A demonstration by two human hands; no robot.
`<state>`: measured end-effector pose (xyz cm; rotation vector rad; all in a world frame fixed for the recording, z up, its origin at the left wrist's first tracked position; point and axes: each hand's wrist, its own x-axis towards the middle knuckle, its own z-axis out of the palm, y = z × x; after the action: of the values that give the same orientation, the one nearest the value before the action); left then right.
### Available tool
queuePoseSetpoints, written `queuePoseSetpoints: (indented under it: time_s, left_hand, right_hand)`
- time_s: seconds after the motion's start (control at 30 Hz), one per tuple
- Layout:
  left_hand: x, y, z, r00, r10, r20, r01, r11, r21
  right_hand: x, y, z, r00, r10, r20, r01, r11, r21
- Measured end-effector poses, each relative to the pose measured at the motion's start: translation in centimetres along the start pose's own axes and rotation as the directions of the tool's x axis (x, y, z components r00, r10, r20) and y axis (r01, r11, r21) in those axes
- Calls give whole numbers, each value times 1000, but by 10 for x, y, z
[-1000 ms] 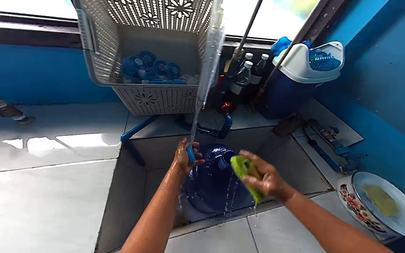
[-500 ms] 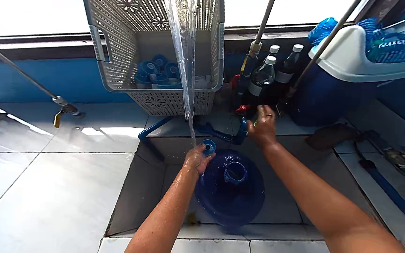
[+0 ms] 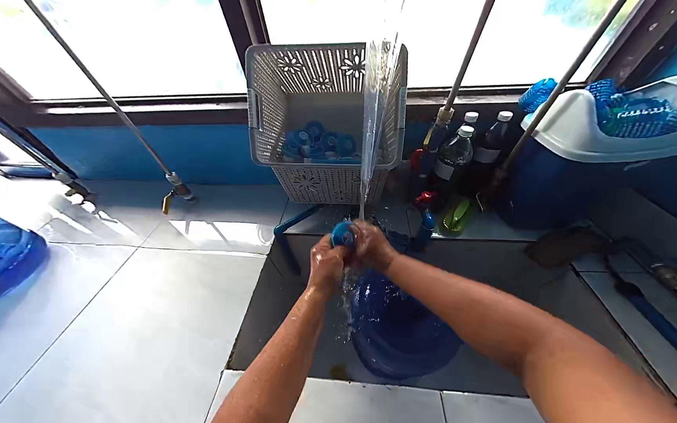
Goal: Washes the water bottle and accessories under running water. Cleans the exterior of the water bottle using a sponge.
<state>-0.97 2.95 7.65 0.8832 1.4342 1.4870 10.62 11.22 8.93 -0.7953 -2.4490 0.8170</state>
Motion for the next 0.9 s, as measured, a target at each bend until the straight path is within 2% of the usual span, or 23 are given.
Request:
queuePoseSetpoints:
  time_s: [0.03, 0.07, 0.1, 0.13, 0.17, 0.2, 0.23, 0.27, 0.3, 0.33, 0.37, 0.4, 0.43, 0.47, 0.53, 0.6, 0.63, 0.67, 0.7, 0.73, 0.8, 0.83, 0.9]
  left_hand:
    - [-1, -8, -10, 993, -74, 90, 66, 994, 88]
    - [-1, -13, -20, 954, -197, 226, 136, 957, 258]
    - [2, -14, -26, 894, -306, 326, 143, 886, 440]
    - [4, -10, -27, 870, -343, 355, 117, 841, 528]
    - [5, -6, -28, 898, -274, 343, 81, 871, 485]
    - [5, -5, -27, 948, -148, 280, 55, 947, 316]
    - [7, -5, -23, 983, -51, 176, 33, 994, 103]
    - [10, -5, -17, 995, -21, 101, 26, 998, -52]
    - [11, -11, -17, 994, -47, 101, 55, 995, -80]
    - [13, -20, -22, 974, -116, 193, 111, 993, 35]
    - [17, -25, -28, 918, -212, 334, 127, 957, 260]
    - [23, -26, -29, 845, -299, 443, 53, 872, 487]
    - [28, -22, -26, 819, -326, 472, -17, 809, 588]
    - [31, -19, -24, 850, -268, 454, -18, 845, 534]
    - [32, -22, -17, 953, -129, 276, 105, 989, 102]
    - [33, -33, 1, 971, -211, 112, 234, 935, -267]
    - [31, -43, 9, 951, -297, 83, 306, 875, -374]
    - [30, -51, 15, 923, -376, 79, 374, 828, -417]
    - [31, -58, 19, 899, -426, 97, 426, 807, -409]
    - [32, -61, 21, 883, -450, 136, 468, 811, -352]
    - [35, -68, 20, 853, -465, 237, 515, 821, -245]
    - [37, -70, 19, 844, -463, 272, 524, 821, -226]
    - [39, -76, 18, 835, -443, 326, 528, 812, -249]
  right_hand:
    - [-4, 1, 2, 988, 48, 144, -37, 996, -77]
    - [-8, 0, 0, 938, 57, 342, 30, 970, -243]
    - [-8, -9, -3, 865, 59, 498, 154, 914, -375]
    - [-6, -21, -5, 828, 61, 557, 224, 875, -430]
    - [-3, -29, -7, 858, 52, 511, 200, 882, -426]
    - [0, -27, -6, 923, 59, 381, 88, 930, -358]
    - [3, -19, -1, 971, 102, 214, -55, 975, -215]
    - [5, -17, 1, 970, 193, 147, -179, 979, -98]
    - [5, -18, 0, 950, 257, 178, -239, 964, -118]
    - [1, -15, -1, 921, 274, 278, -201, 944, -262]
    - [-3, -13, -1, 880, 260, 399, -76, 904, -420]
    - [-6, -17, -2, 829, 257, 497, 44, 856, -515]
    - [-5, -25, -4, 799, 276, 535, 84, 829, -553]
    - [-1, -28, -6, 823, 287, 491, 38, 834, -551]
    - [6, -20, -6, 864, 382, 328, -242, 886, -395]
    - [7, -16, 3, 804, 533, 264, -473, 842, -260]
    - [2, -12, 5, 758, 589, 281, -518, 805, -290]
    - [-3, -10, 1, 728, 616, 301, -513, 780, -358]
    - [-6, -14, -12, 728, 619, 296, -470, 764, -441]
    - [-4, -22, -32, 749, 607, 265, -422, 746, -515]
    - [15, -42, -81, 802, 579, 146, -423, 723, -545]
    - [28, -49, -104, 842, 537, 52, -438, 737, -515]
    - [59, -38, -137, 946, 274, -175, -325, 820, -471]
